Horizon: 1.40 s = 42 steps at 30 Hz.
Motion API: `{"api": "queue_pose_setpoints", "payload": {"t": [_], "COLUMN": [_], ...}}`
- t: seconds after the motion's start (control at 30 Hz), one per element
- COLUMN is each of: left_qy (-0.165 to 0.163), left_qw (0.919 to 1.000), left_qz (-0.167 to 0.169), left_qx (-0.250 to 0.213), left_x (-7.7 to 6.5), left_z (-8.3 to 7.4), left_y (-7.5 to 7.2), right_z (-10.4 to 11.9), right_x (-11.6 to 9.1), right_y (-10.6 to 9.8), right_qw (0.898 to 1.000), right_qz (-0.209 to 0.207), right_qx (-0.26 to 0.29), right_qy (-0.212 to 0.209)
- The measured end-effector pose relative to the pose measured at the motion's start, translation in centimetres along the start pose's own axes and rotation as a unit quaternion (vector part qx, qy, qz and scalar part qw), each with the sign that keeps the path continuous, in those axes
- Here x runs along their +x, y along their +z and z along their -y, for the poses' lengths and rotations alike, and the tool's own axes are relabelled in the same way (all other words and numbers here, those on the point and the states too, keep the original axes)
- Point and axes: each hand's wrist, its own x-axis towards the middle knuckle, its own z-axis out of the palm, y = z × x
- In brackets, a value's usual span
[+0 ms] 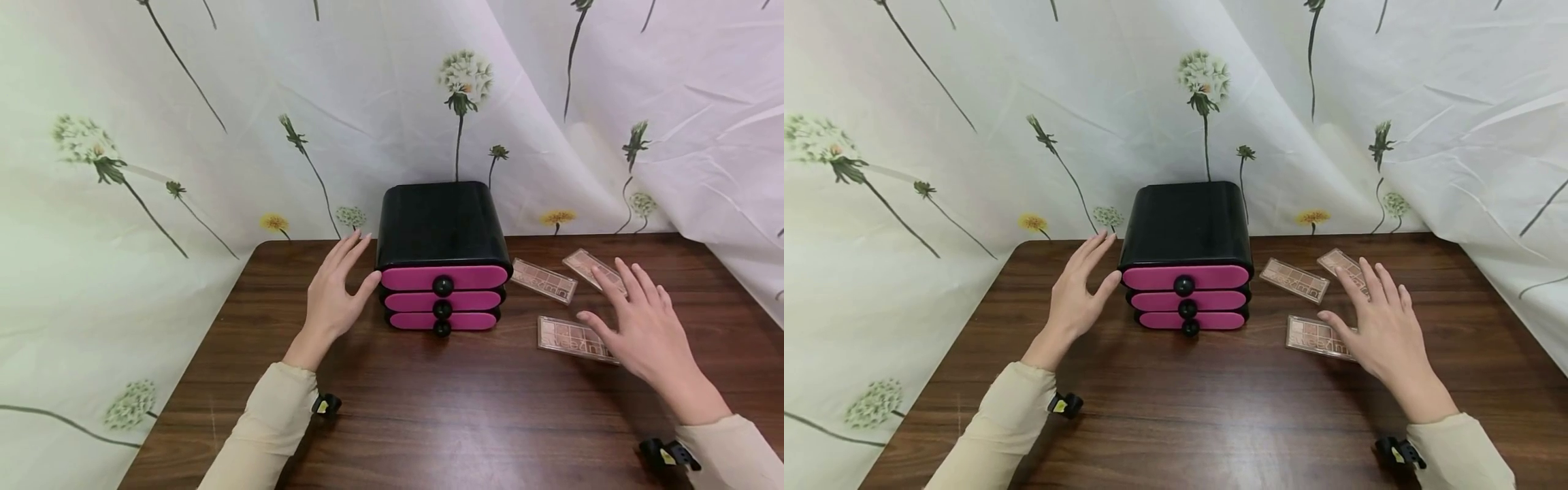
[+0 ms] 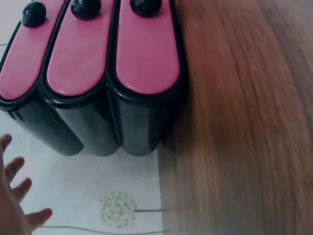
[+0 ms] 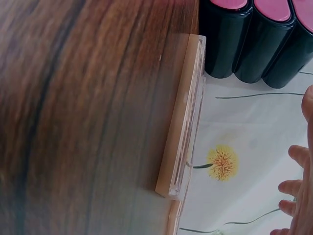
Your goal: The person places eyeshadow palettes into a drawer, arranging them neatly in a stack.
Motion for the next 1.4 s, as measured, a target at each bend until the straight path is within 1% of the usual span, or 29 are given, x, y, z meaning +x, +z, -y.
{"api": "queue_pose_setpoints", "payload": {"t": [0.07,0.1,0.17,0.23,0.33,0.4,0.43,0.5,0.57,0.7,0.87,0.97,1.1,1.23,1.4], "left_qy": [-0.001,-0.003,-0.009,-0.017,-0.019,-0.017,-0.015,-0.011,-0.005,0.007,0.020,0.027,0.032,0.029,0.025], "left_qw": [0.9977,0.9947,0.9848,0.9720,0.9562,0.9481,0.9456,0.9431,0.9421,0.9428,0.9454,0.9444,0.9405,0.9339,0.9265], "left_qz": [0.013,0.021,0.036,0.051,0.065,0.069,0.071,0.074,0.080,0.089,0.083,0.081,0.079,0.072,0.060], "left_qx": [-0.066,-0.101,-0.169,-0.229,-0.285,-0.310,-0.317,-0.324,-0.326,-0.321,-0.315,-0.317,-0.329,-0.349,-0.371], "left_x": [0.3,0.5,0.9,1.2,1.6,1.8,1.9,2.1,2.3,2.5,2.6,2.6,2.6,2.5,2.6], "left_z": [0.0,-0.1,-0.2,-0.8,-1.9,-2.5,-2.8,-2.8,-2.8,-2.6,-2.4,-2.3,-2.2,-2.3,-2.4], "left_y": [0.2,0.3,0.4,0.3,-0.2,-0.6,-0.7,-0.7,-0.7,-0.6,-0.5,-0.3,-0.1,0.3,0.7], "right_z": [0.1,0.1,0.2,0.3,0.6,0.9,1.0,1.3,1.6,2.4,4.1,5.2,6.7,8.3,10.3], "right_x": [0.0,0.0,0.0,0.1,0.1,0.2,0.2,0.3,0.3,0.3,0.3,0.3,0.4,0.6,1.1], "right_y": [0.0,0.0,0.1,0.2,0.3,0.3,0.3,0.4,0.3,0.1,-0.3,-0.4,-0.4,-0.3,0.1], "right_qw": [1.000,1.000,1.000,1.000,1.000,1.000,1.000,1.000,0.999,0.998,0.993,0.989,0.984,0.977,0.970], "right_qz": [-0.003,-0.004,-0.005,-0.005,-0.006,-0.010,-0.012,-0.019,-0.029,-0.050,-0.084,-0.105,-0.127,-0.145,-0.152], "right_qx": [0.002,0.003,0.003,0.003,0.004,0.009,0.011,0.016,0.022,0.038,0.077,0.094,0.114,0.138,0.168], "right_qy": [-0.002,-0.003,-0.005,-0.006,-0.008,-0.009,-0.011,-0.015,-0.019,-0.024,-0.028,-0.035,-0.053,-0.068,-0.085]}}
